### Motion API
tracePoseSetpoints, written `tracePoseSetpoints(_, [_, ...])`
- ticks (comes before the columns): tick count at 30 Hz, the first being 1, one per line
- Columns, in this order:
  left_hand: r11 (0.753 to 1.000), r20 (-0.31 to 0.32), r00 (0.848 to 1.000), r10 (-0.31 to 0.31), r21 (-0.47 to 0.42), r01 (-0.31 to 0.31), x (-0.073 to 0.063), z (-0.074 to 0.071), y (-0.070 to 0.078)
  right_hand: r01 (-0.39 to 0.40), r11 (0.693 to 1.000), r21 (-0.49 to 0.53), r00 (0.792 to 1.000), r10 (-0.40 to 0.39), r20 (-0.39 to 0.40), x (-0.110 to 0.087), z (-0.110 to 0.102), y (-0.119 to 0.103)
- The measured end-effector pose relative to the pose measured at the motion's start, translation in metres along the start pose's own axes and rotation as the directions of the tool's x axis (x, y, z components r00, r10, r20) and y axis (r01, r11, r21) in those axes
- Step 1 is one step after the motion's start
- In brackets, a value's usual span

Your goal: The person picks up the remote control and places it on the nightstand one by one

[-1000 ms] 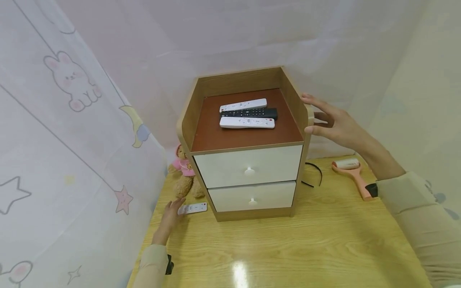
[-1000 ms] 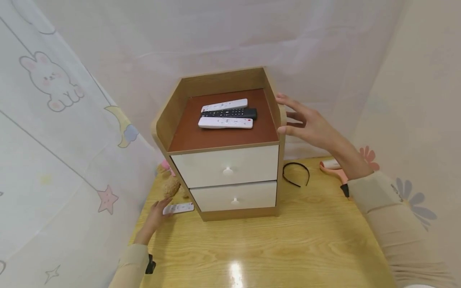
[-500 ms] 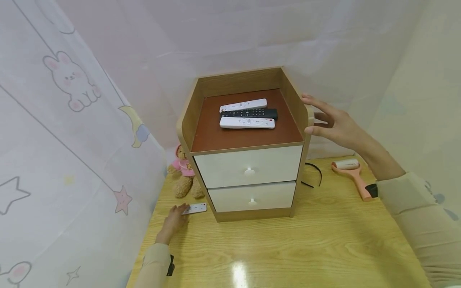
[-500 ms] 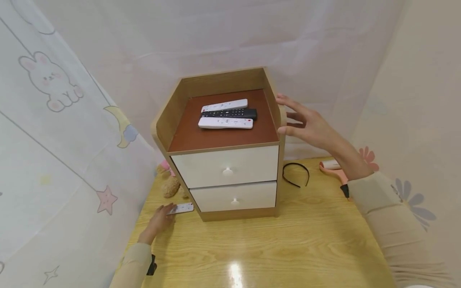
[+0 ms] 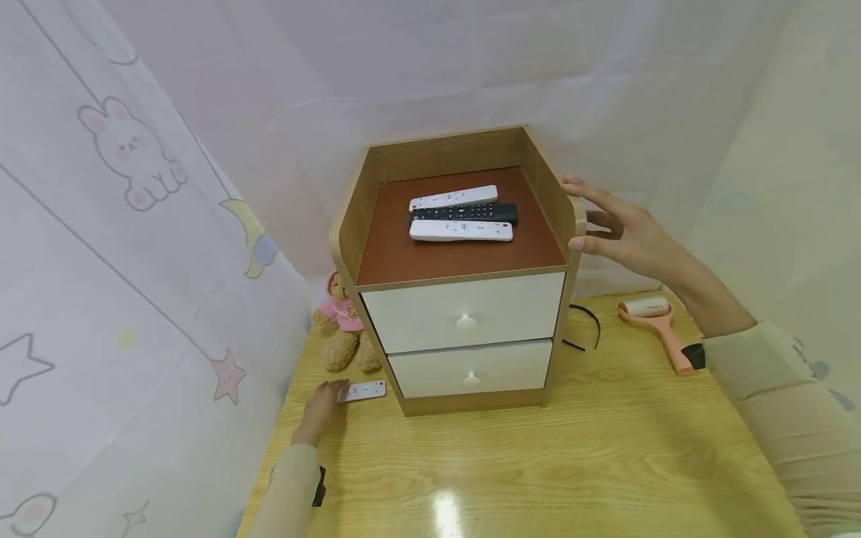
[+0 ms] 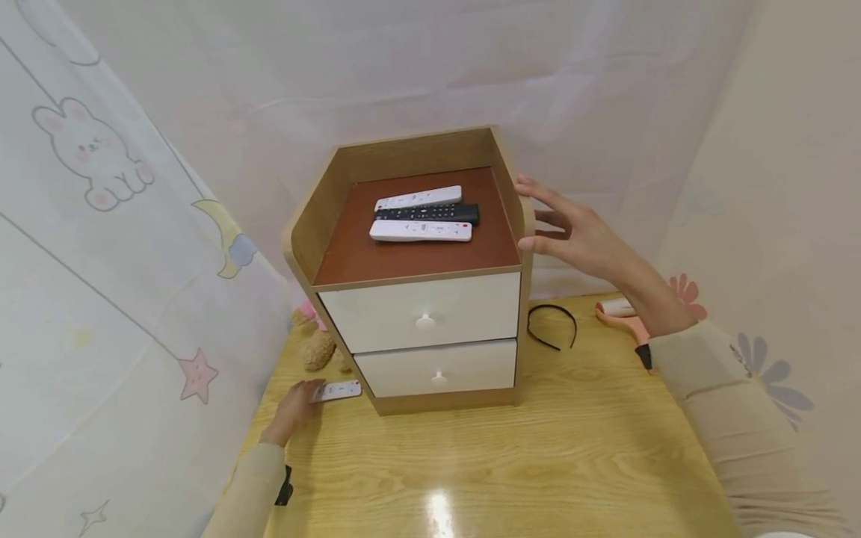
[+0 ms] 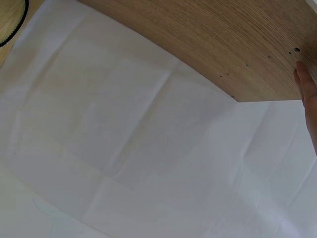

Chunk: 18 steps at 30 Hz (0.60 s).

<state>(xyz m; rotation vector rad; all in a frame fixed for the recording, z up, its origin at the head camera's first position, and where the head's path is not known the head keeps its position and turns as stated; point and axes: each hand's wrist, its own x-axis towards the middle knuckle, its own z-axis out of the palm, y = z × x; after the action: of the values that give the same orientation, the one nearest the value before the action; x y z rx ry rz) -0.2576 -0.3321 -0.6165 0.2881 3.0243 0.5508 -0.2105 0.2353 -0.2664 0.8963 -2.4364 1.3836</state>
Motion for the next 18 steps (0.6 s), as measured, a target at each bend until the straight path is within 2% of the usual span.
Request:
tracePoseSetpoints(8, [1.0,-0.001,1.0,0.002,-0.01,-0.002,0.005,0.0027,-0.0022,-0.006,1.0,0.002,1.0,0.006,0.004,0.0003,-0.0002,-0.0006])
tracePoseSetpoints(18, [1.0,-0.015,1.0,0.001,0.013,-0.001,0.0048,0.0061,-0.0092,0.013,1.0,0.02,1.0,-0.013,0.003,0.0001,0.0002,0.0016])
